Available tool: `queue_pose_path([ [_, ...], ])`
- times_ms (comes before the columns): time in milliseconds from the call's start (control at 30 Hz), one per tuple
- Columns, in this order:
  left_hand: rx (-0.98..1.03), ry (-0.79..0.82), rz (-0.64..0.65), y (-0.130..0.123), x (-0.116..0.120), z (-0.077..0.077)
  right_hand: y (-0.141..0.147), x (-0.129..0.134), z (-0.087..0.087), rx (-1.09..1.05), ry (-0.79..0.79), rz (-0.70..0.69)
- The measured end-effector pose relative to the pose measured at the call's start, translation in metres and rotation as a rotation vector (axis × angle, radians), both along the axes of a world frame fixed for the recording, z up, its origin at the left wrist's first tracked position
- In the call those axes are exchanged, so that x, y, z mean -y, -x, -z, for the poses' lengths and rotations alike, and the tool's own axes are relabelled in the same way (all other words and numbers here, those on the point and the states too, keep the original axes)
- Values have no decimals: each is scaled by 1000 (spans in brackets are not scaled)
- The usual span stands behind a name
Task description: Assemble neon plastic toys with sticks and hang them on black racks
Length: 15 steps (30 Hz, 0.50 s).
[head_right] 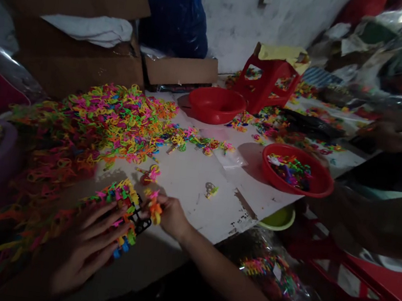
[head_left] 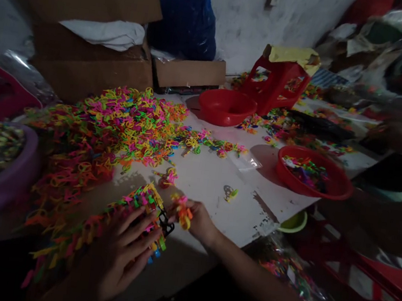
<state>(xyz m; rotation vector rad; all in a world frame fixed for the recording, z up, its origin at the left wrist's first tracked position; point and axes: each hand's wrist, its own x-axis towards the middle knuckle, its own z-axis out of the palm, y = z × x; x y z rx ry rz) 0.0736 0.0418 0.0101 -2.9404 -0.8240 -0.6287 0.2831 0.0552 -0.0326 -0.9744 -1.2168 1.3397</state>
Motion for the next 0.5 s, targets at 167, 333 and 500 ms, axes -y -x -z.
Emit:
queue_pose_path([
  [167, 1, 25, 7, 0, -1, -3, 10, 10, 9, 398, -291, -88],
  [333, -46, -11, -51, -2, 1, -4, 9, 13, 13, 613, -426, -44],
  [500, -42, -33, -95, -3, 2, -2, 13, 13, 16, 929, -504, -59],
])
